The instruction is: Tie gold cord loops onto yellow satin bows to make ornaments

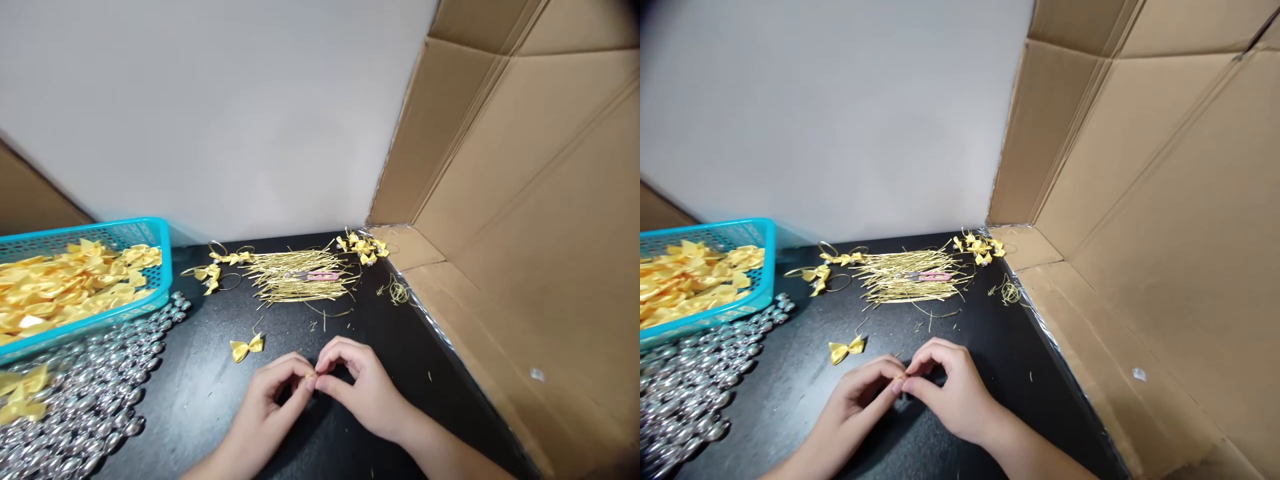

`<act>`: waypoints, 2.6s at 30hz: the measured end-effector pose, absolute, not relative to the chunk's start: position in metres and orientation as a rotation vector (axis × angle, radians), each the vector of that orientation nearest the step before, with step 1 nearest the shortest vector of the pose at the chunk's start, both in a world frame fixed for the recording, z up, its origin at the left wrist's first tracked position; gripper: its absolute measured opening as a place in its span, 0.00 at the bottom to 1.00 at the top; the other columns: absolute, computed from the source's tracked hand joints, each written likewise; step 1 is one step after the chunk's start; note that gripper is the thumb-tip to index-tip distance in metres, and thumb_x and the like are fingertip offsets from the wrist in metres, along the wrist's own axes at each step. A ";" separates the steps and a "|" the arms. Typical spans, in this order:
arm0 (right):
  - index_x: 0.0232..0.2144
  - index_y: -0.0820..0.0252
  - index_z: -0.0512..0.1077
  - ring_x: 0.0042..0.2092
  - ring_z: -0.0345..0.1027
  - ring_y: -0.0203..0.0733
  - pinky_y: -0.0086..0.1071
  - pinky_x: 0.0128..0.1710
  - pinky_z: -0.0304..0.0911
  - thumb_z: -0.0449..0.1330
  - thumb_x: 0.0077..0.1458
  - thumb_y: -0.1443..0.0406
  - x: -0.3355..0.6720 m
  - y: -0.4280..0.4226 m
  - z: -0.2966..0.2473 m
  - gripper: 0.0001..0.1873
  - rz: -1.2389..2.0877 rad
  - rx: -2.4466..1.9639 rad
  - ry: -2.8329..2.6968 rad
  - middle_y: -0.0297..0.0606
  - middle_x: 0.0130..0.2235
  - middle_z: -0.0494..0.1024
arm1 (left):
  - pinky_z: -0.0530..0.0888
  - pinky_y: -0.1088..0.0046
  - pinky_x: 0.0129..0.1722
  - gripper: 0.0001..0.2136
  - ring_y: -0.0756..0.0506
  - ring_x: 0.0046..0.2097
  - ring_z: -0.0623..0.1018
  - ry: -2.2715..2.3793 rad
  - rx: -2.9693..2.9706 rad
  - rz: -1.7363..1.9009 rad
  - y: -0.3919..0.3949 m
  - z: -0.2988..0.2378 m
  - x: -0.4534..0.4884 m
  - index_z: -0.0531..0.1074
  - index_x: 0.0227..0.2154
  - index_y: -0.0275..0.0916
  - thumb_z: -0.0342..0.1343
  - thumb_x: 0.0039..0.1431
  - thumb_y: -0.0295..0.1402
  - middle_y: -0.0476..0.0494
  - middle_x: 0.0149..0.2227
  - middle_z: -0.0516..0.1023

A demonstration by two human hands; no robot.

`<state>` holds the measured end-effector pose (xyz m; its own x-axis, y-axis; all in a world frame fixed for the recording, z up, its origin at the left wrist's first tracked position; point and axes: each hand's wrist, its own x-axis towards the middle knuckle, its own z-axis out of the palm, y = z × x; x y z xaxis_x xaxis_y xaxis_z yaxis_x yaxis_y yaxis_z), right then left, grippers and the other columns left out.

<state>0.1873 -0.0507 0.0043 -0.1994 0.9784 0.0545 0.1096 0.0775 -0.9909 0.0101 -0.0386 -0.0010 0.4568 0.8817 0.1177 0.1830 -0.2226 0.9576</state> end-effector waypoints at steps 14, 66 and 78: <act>0.21 0.60 0.71 0.31 0.68 0.36 0.30 0.33 0.63 0.67 0.47 0.68 0.183 -0.051 -0.002 0.08 1.117 -1.183 -1.408 0.33 0.27 0.74 | 0.71 0.72 0.32 0.09 0.46 0.32 0.75 0.985 1.608 0.845 -0.038 -0.001 0.006 0.77 0.26 0.39 0.56 0.59 0.34 0.45 0.29 0.78; 0.25 0.60 0.74 0.29 0.72 0.36 0.30 0.32 0.68 0.71 0.41 0.62 0.182 -0.053 -0.002 0.11 1.484 -1.257 -0.951 0.32 0.25 0.77 | 0.70 0.71 0.36 0.09 0.45 0.35 0.72 1.318 1.983 1.221 -0.043 0.001 -0.006 0.67 0.40 0.42 0.53 0.57 0.25 0.48 0.33 0.70; 0.25 0.62 0.74 0.29 0.73 0.37 0.31 0.34 0.70 0.72 0.40 0.54 0.185 -0.051 0.001 0.18 1.527 -1.237 -0.911 0.33 0.24 0.76 | 0.73 0.73 0.31 0.05 0.47 0.29 0.78 1.105 1.907 1.057 -0.039 0.007 0.000 0.79 0.27 0.42 0.60 0.56 0.28 0.49 0.26 0.80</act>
<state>0.1854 -0.0506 0.0012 -0.0518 0.9586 -0.2799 -0.2086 -0.2845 -0.9357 -0.0003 -0.0391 0.0067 0.3088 0.9006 0.3059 0.3452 -0.4059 0.8462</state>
